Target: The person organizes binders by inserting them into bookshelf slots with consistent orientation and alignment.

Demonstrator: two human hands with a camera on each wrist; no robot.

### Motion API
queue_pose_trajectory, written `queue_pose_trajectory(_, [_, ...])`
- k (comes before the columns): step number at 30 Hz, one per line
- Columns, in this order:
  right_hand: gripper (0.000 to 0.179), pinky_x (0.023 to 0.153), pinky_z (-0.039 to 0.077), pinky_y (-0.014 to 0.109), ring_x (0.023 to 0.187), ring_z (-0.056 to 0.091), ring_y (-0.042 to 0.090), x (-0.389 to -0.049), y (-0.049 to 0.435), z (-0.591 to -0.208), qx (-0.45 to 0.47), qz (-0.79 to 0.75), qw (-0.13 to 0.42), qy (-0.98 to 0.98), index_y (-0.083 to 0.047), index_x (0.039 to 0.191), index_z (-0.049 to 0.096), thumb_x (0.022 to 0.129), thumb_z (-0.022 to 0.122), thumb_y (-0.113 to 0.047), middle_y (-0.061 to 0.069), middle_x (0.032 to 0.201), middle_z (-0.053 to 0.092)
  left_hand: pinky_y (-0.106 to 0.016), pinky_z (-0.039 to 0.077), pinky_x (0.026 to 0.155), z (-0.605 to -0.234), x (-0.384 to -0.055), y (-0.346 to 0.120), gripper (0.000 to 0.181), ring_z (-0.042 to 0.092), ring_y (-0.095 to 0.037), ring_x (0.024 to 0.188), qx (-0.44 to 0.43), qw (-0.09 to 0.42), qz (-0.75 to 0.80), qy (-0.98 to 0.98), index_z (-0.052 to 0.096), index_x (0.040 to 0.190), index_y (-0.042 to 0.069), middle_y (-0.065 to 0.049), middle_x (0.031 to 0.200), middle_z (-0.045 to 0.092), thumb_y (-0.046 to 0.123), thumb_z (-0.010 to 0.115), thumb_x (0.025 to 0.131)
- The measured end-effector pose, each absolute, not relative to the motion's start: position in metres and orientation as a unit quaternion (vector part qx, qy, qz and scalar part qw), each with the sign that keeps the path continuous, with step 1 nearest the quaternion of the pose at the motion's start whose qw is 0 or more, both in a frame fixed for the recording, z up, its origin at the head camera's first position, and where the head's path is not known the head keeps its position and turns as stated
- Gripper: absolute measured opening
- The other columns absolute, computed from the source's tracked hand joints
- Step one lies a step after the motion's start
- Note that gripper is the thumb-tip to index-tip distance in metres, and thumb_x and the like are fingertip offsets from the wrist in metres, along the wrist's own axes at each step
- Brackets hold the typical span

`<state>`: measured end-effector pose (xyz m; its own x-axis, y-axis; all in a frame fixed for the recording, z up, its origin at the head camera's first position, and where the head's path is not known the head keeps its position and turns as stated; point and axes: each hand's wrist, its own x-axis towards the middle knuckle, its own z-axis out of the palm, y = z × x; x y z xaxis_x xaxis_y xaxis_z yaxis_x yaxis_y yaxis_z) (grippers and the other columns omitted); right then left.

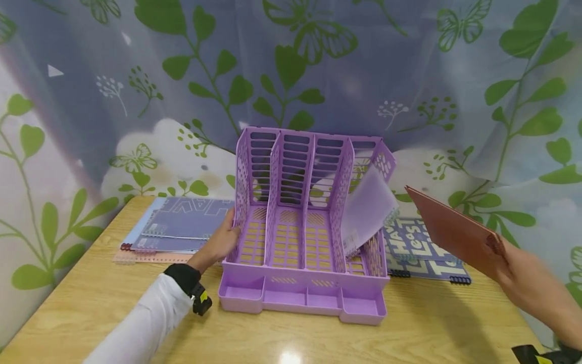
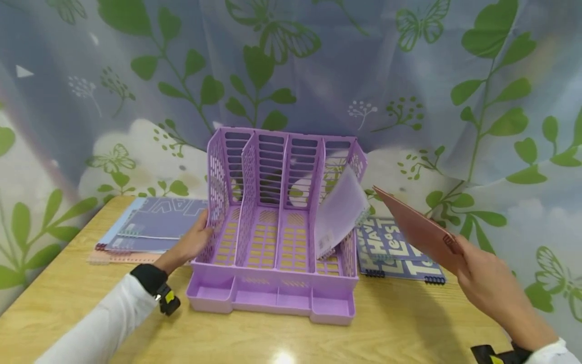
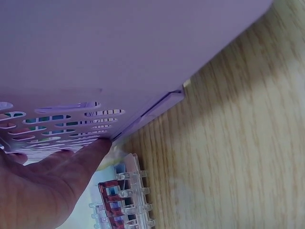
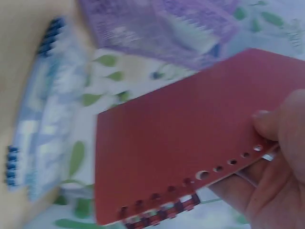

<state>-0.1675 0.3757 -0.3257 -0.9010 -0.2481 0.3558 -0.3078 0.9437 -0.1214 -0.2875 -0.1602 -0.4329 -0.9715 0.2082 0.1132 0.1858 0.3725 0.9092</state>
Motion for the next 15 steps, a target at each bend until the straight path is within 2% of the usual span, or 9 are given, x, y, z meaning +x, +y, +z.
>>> queue_pose_trajectory(3, [0.031, 0.057, 0.050, 0.056, 0.073, 0.059, 0.052, -0.160, 0.366, -0.312, 0.154, 0.098, 0.169, -0.969, 0.021, 0.120, 0.046, 0.091, 0.051, 0.012, 0.043, 0.097, 0.055, -0.060, 0.027, 0.105, -0.432, -0.289, -0.162, 0.060, 0.034, -0.049, 0.126, 0.117, 0.006, 0.545, 0.830, 0.006, 0.152, 0.003, -0.035, 0.144, 0.027, 0.002, 0.028, 0.096])
queue_pose_trajectory(6, [0.023, 0.049, 0.052, 0.041, 0.064, 0.063, 0.039, -0.156, 0.356, -0.301, 0.175, 0.119, 0.169, -0.963, 0.016, 0.115, 0.051, 0.094, 0.051, 0.006, 0.033, 0.089, 0.061, -0.060, 0.029, 0.103, -0.432, -0.289, -0.162, 0.060, 0.036, -0.048, 0.125, 0.112, 0.008, 0.546, 0.830, 0.006, 0.152, 0.004, -0.034, 0.144, 0.028, 0.002, 0.029, 0.096])
queue_pose_trajectory(10, [0.022, 0.044, 0.046, 0.026, 0.058, 0.063, 0.022, -0.157, 0.346, -0.291, 0.209, 0.119, 0.175, -0.955, 0.012, 0.115, 0.053, 0.097, 0.050, -0.001, 0.023, 0.088, 0.065, -0.060, 0.032, 0.101, -0.432, -0.287, -0.161, 0.060, 0.038, -0.050, 0.122, 0.109, 0.014, 0.555, 0.824, 0.006, 0.152, 0.005, -0.034, 0.142, 0.029, 0.001, 0.030, 0.097])
queue_pose_trajectory(15, [0.029, 0.046, 0.048, 0.028, 0.066, 0.065, 0.026, -0.169, 0.333, -0.280, 0.229, 0.146, 0.194, -0.943, 0.011, 0.124, 0.050, 0.098, 0.049, -0.003, 0.027, 0.096, 0.064, -0.060, 0.025, 0.105, -0.422, -0.281, -0.159, 0.060, 0.032, -0.050, 0.128, 0.113, 0.013, 0.555, 0.824, 0.006, 0.151, -0.001, -0.036, 0.144, 0.025, -0.001, 0.030, 0.096])
